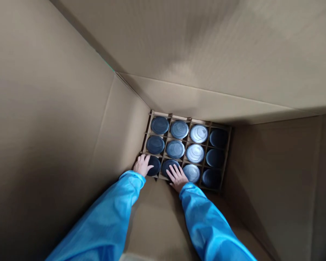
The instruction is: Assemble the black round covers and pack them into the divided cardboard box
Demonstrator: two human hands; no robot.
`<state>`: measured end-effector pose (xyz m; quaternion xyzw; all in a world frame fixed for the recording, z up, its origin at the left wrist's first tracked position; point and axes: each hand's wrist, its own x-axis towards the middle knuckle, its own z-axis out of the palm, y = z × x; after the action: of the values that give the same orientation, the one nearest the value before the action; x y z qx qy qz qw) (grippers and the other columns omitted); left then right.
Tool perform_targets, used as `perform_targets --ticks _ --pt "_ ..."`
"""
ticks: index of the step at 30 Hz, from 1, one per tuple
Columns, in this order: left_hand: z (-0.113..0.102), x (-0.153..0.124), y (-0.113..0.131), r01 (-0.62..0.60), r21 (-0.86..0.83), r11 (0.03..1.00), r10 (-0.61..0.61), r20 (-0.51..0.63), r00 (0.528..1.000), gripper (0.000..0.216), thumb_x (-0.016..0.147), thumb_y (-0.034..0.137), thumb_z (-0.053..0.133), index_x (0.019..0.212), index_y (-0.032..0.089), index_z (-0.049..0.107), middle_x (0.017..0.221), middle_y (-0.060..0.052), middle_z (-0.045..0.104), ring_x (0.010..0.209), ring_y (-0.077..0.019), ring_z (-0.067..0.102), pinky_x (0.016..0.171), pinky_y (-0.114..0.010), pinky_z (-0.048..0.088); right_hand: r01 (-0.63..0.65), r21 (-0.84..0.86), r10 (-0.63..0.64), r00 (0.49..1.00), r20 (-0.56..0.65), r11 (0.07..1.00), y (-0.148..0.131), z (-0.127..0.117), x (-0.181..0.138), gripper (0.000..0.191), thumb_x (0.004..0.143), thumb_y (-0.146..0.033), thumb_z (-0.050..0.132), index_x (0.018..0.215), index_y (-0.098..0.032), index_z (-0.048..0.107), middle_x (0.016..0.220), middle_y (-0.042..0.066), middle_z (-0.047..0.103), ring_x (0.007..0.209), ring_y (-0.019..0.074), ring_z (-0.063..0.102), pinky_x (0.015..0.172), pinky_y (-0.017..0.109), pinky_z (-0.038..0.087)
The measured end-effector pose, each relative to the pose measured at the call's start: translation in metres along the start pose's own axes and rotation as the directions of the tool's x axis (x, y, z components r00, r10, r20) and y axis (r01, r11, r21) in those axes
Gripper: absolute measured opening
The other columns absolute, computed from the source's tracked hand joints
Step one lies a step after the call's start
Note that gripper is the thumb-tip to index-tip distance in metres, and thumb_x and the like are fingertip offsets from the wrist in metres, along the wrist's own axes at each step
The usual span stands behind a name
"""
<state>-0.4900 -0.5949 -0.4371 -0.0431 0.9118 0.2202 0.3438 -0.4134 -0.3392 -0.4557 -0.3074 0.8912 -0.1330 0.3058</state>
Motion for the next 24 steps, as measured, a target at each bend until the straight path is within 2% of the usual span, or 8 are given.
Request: perform_targets --ticks 4,7,10,12,16,21,24 --pt "0.020 -0.013 0.006 -0.098 0.142 0.985 0.097 0.016 0.995 0.090 0.074 0.035 0.077 0.151 0.018 0.034 0.159 -0.020 0.026 0.145 -0.0418 0.022 0.117 -0.056 0.022 0.001 -0.006 -0.002 1.000 -0.019 1.000 0.006 0.009 -0.012 0.081 0.086 -0.038 0.069 0.155 -0.020 0.031 0.162 0.015 0.020 0.149 0.0338 0.020 0.120 0.056 0.019" --pt "0.023 -0.012 0.000 -0.097 0.310 0.946 0.105 -0.012 0.994 0.085 0.082 0.036 0.070 0.154 0.019 0.029 0.159 -0.021 0.029 0.145 -0.0412 0.025 0.116 -0.058 0.022 0.041 0.012 -0.040 0.999 -0.023 0.999 0.003 0.012 -0.008 0.081 0.086 -0.037 0.069 0.155 -0.021 0.030 0.163 0.015 0.018 0.150 0.0334 0.018 0.120 0.058 0.017" --pt "0.017 -0.006 -0.007 -0.095 0.374 0.923 0.116 -0.033 0.993 0.076 0.085 0.031 0.067 0.152 0.019 0.035 0.157 -0.021 0.032 0.145 -0.0408 0.025 0.118 -0.058 0.016 0.078 0.054 -0.077 0.997 -0.011 0.996 0.003 0.010 -0.005 0.078 0.087 -0.034 0.067 0.155 -0.021 0.029 0.163 0.015 0.017 0.150 0.0330 0.016 0.120 0.059 0.017" --pt "0.014 -0.004 -0.010 -0.157 0.401 0.903 0.177 -0.013 0.984 0.072 0.085 0.032 0.068 0.150 0.021 0.039 0.158 -0.020 0.030 0.147 -0.0407 0.022 0.120 -0.058 0.010 0.098 0.070 -0.096 0.995 -0.028 0.993 0.005 0.006 -0.007 0.073 0.091 -0.031 0.061 0.155 -0.021 0.029 0.163 0.015 0.017 0.151 0.0315 0.016 0.121 0.057 0.015" --pt "0.020 -0.006 -0.011 -0.304 0.435 0.848 0.301 0.076 0.950 0.078 0.081 0.030 0.074 0.151 0.028 0.038 0.162 -0.013 0.024 0.149 -0.0380 0.017 0.121 -0.058 0.002 -0.002 0.075 0.008 0.997 -0.080 0.997 0.010 -0.001 -0.014 0.073 0.093 -0.031 0.057 0.156 -0.014 0.026 0.162 0.022 0.014 0.151 0.0338 0.011 0.121 0.057 0.013" --pt "0.027 -0.007 -0.015 -0.295 0.459 0.838 0.298 0.068 0.952 0.084 0.080 0.023 0.075 0.152 0.031 0.033 0.162 -0.012 0.022 0.150 -0.0365 0.012 0.119 -0.062 -0.006 0.030 0.089 -0.033 0.999 0.029 0.996 0.009 0.001 -0.014 0.077 0.088 -0.036 0.066 0.154 -0.016 0.031 0.162 0.021 0.014 0.151 0.0332 0.012 0.121 0.055 0.014" --pt "0.024 -0.005 -0.012 -0.296 0.490 0.820 0.280 0.107 0.954 0.085 0.080 0.022 0.075 0.152 0.032 0.032 0.162 -0.012 0.022 0.150 -0.0381 0.011 0.117 -0.065 -0.007 -0.004 0.111 -0.006 0.996 0.090 0.994 0.005 -0.004 -0.010 0.066 0.092 -0.028 0.060 0.153 -0.020 0.035 0.163 0.016 0.015 0.151 0.0294 0.012 0.123 0.051 0.014"
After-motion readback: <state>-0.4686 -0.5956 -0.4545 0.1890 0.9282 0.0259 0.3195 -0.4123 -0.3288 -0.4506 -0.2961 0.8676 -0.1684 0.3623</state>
